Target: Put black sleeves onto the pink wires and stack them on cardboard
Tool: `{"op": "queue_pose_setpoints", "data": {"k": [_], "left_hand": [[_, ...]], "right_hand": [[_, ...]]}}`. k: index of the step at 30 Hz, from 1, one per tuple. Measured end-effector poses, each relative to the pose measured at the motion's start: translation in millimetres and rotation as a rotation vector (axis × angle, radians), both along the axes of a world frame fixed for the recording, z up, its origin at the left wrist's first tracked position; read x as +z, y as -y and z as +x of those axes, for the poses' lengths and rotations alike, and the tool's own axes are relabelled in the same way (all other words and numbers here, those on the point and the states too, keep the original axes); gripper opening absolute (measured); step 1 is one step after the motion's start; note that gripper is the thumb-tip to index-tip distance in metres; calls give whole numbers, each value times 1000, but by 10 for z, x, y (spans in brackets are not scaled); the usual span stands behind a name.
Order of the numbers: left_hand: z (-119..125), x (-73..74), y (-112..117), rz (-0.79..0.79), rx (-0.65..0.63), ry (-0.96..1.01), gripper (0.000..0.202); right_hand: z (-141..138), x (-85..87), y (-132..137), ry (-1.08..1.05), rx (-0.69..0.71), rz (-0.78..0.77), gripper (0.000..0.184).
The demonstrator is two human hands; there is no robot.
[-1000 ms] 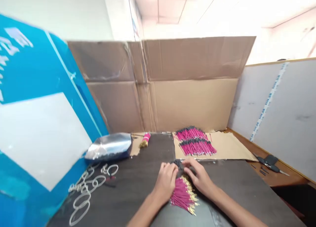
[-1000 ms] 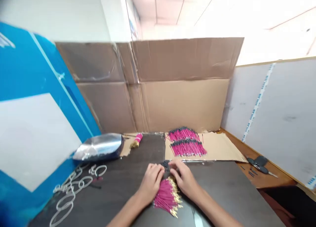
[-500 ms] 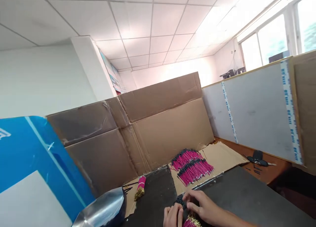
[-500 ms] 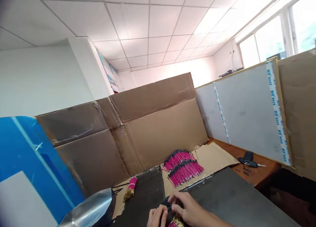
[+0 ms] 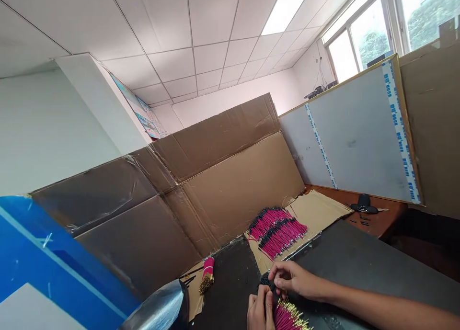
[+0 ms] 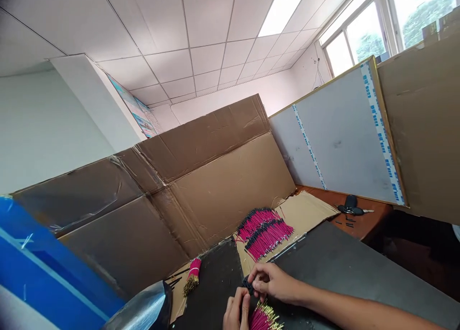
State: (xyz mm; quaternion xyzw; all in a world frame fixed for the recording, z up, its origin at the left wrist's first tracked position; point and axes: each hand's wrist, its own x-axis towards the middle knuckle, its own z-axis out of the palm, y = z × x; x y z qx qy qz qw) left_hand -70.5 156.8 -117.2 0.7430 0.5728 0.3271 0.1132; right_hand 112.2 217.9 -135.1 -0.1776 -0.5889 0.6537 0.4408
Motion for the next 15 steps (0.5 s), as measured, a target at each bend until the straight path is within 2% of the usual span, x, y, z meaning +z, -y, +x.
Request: {"op": "queue_pose_setpoints", "data": {"k": [4,10,15], "left_hand": [[25,62,54,-12,-16,-7,42],[29,54,99,6,-45,32,47],[38,98,88,83,-28,147,52]], "right_hand": [[15,35,8,14,19,-19,51],[-7,-16,11,41,6,-24,50],[36,64,45,83,-64,55,44]]}}
